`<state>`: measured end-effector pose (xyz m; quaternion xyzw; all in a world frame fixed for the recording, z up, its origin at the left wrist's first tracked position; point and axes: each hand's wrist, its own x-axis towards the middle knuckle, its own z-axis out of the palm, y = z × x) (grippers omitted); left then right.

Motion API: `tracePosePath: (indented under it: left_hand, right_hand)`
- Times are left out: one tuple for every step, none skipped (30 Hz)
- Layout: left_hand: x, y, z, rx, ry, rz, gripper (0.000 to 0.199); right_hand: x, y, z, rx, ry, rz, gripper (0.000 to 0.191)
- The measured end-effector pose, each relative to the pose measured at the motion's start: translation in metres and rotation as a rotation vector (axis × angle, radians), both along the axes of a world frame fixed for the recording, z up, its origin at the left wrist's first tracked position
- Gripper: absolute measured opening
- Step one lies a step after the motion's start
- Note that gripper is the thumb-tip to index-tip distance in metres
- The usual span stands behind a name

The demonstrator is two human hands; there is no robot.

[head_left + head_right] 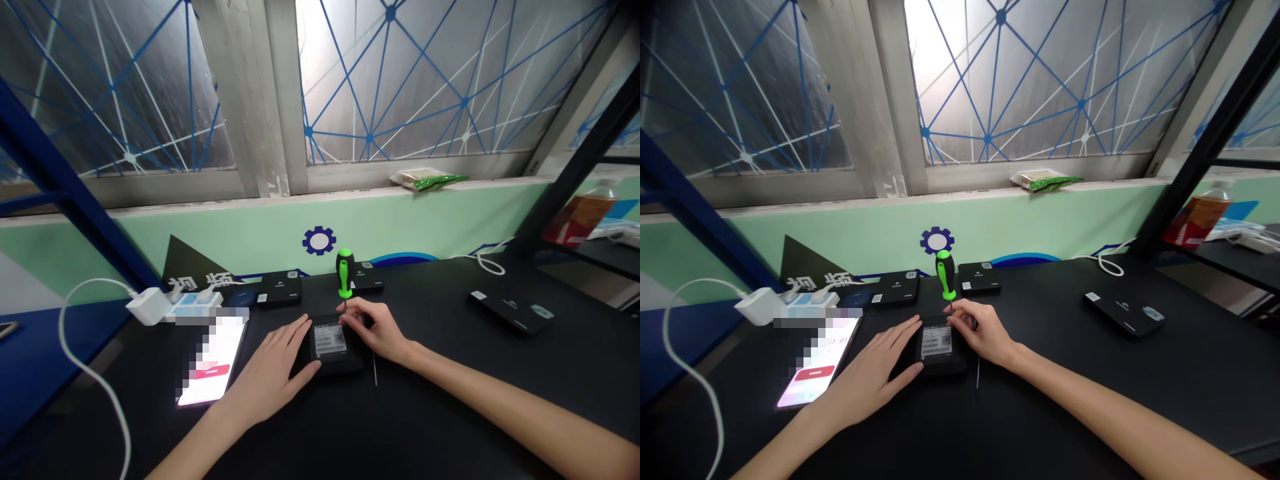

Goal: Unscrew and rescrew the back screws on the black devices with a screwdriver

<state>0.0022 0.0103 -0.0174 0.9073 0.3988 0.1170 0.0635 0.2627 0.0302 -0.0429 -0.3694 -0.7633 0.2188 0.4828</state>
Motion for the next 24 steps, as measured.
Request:
tracePosePath:
  left_hand:
    - [-0.0001, 0.0, 0.0, 0.0, 0.001, 0.001, 0.061]
    - [-0.0002, 0.0, 0.0001, -0.001, 0.003, 0.001, 0.061]
    - [-0.0003, -0.0001, 0.0001, -0.002, 0.006, 0.002, 0.061]
    - [-0.0003, -0.0001, 0.0002, -0.004, 0.008, 0.003, 0.061]
    - [-0.0003, -0.0002, 0.0002, -0.006, 0.011, 0.003, 0.061]
    - [-0.0003, -0.0002, 0.0002, -0.007, 0.012, 0.003, 0.061]
    - [-0.0003, -0.0001, 0.0001, -0.006, 0.011, 0.003, 0.062]
    - [-0.0002, 0.0, 0.0, -0.005, 0.011, 0.003, 0.062]
    - [-0.0001, 0.0001, -0.0002, -0.005, 0.01, 0.005, 0.062]
    - [0.0, 0.0002, -0.0003, -0.006, 0.01, 0.007, 0.062]
    - [0.0001, 0.0002, -0.0005, -0.007, 0.01, 0.008, 0.062]
    - [0.0001, 0.0002, -0.0005, -0.007, 0.009, 0.009, 0.062]
    - [0.0001, 0.0002, -0.0005, -0.007, 0.006, 0.007, 0.062]
    - [0.0001, 0.0, -0.0003, -0.007, 0.002, 0.003, 0.062]
    - [0.0001, -0.0002, 0.0, -0.006, -0.002, -0.001, 0.062]
    - [0.0001, -0.0004, 0.0004, -0.008, -0.003, -0.003, 0.062]
    - [0.0001, -0.0005, 0.0008, -0.011, -0.001, -0.001, 0.062]
    - [0.0002, -0.0006, 0.0012, -0.014, 0.003, 0.001, 0.062]
    - [0.0002, -0.0006, 0.0015, -0.015, 0.005, 0.004, 0.062]
    - [0.0002, -0.0006, 0.0017, -0.013, 0.006, 0.006, 0.061]
    - [0.0002, -0.0004, 0.0017, -0.009, 0.004, 0.006, 0.061]
    - [0.0002, -0.0003, 0.0016, -0.003, 0.002, 0.005, 0.061]
    - [0.0001, -0.0002, 0.0013, 0.001, -0.001, 0.004, 0.062]
    - [0.0001, -0.0001, 0.001, 0.002, -0.002, 0.002, 0.062]
  right_hand:
    - [-0.0001, 0.0, 0.0001, -0.003, 0.004, -0.002, 0.015]
    - [-0.0002, -0.0001, 0.0004, -0.006, 0.008, -0.001, 0.015]
    - [-0.0003, -0.0002, 0.0009, -0.011, 0.013, 0.002, 0.015]
    - [-0.0002, -0.0005, 0.0014, -0.014, 0.017, 0.005, 0.015]
    - [-0.0001, -0.0008, 0.0019, -0.015, 0.019, 0.009, 0.015]
    - [0.0001, -0.0012, 0.0024, -0.014, 0.019, 0.011, 0.016]
    - [0.0004, -0.0016, 0.0028, -0.011, 0.017, 0.011, 0.017]
    - [0.0007, -0.002, 0.0029, -0.006, 0.015, 0.01, 0.018]
    - [0.001, -0.0022, 0.0029, 0.001, 0.011, 0.01, 0.02]
    - [0.0014, -0.0024, 0.0028, 0.007, 0.008, 0.01, 0.021]
    - [0.0017, -0.0024, 0.0026, 0.01, 0.005, 0.013, 0.021]
    - [0.0019, -0.0023, 0.0023, 0.012, 0.002, 0.015, 0.022]
    - [0.002, -0.002, 0.0019, 0.012, 0.0, 0.016, 0.022]
    - [0.002, -0.0017, 0.0015, 0.011, -0.001, 0.015, 0.021]
    - [0.0019, -0.0013, 0.0012, 0.011, -0.001, 0.012, 0.02]
    - [0.0017, -0.0009, 0.0008, 0.011, 0.0, 0.009, 0.019]
    - [0.0015, -0.0005, 0.0005, 0.014, 0.001, 0.005, 0.018]
    - [0.0013, -0.0002, 0.0002, 0.017, 0.002, 0.002, 0.017]
    - [0.001, 0.0001, 0.0001, 0.019, 0.002, -0.001, 0.016]
    - [0.0008, 0.0003, 0.0, 0.02, 0.003, -0.004, 0.016]
    - [0.0006, 0.0003, 0.0001, 0.02, 0.004, -0.005, 0.016]
    - [0.0005, 0.0002, 0.0003, 0.017, 0.006, -0.007, 0.016]
    - [0.0004, -0.0001, 0.0006, 0.013, 0.008, -0.008, 0.016]
    - [0.0005, -0.0003, 0.001, 0.008, 0.011, -0.007, 0.017]
